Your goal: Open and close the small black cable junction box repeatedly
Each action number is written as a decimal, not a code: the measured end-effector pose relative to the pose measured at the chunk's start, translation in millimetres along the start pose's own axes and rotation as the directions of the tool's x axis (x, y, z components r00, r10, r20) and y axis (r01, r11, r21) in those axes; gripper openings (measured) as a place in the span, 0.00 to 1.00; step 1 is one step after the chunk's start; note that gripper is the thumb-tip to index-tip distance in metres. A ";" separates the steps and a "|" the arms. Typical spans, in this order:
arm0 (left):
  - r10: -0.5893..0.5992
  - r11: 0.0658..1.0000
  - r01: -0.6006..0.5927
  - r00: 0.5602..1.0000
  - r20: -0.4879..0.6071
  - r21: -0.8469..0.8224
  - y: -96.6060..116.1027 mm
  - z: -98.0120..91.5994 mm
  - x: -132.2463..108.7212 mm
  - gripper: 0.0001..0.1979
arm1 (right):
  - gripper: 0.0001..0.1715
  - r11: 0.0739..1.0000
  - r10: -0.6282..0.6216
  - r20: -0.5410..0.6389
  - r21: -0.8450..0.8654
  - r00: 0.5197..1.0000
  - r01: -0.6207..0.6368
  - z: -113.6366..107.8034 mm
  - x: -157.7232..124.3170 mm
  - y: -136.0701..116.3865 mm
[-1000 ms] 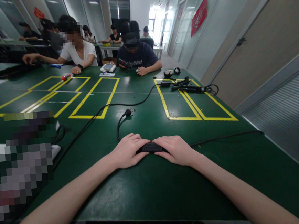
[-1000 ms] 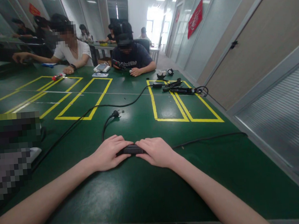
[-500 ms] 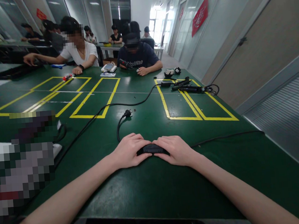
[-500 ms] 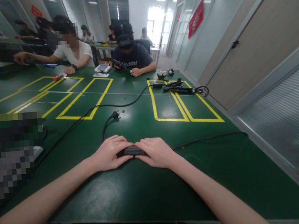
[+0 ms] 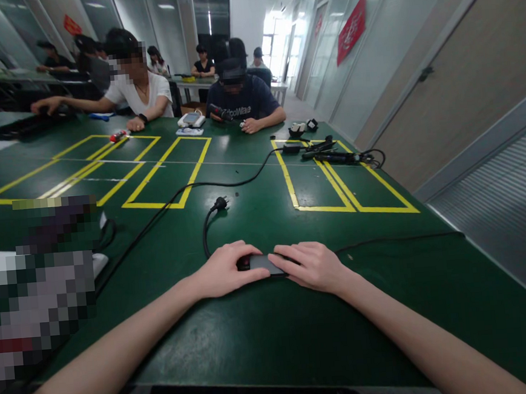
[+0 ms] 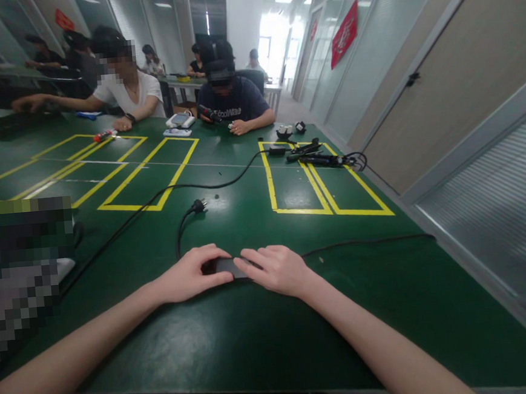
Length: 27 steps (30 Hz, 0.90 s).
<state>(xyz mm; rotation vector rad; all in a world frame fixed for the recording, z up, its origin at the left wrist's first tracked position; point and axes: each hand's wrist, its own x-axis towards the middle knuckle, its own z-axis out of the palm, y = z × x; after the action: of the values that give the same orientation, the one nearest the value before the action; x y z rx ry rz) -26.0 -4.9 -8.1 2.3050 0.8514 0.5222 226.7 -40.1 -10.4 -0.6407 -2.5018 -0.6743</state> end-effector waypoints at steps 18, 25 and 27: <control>0.460 0.864 -0.365 0.852 -0.251 0.347 -4.6 7.9 3.0 0.18 | 0.25 0.961 0.144 0.127 0.218 0.981 -0.169 -5.2 5.5 -2.1; 0.432 0.886 -0.374 0.879 -0.199 0.273 -4.4 5.8 1.4 0.17 | 0.23 0.973 0.114 0.077 0.194 0.991 -0.127 -6.0 1.7 -1.4; 0.403 0.894 -0.344 0.897 -0.182 0.287 -6.6 5.2 1.0 0.19 | 0.24 0.974 0.099 0.128 0.192 0.987 -0.122 -5.5 3.2 -1.2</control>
<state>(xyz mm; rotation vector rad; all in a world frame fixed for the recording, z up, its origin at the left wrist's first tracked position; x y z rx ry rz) -25.3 -2.4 -16.1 2.6989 0.5989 0.9225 225.3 -43.1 -4.8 -0.7574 -2.5755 -0.3485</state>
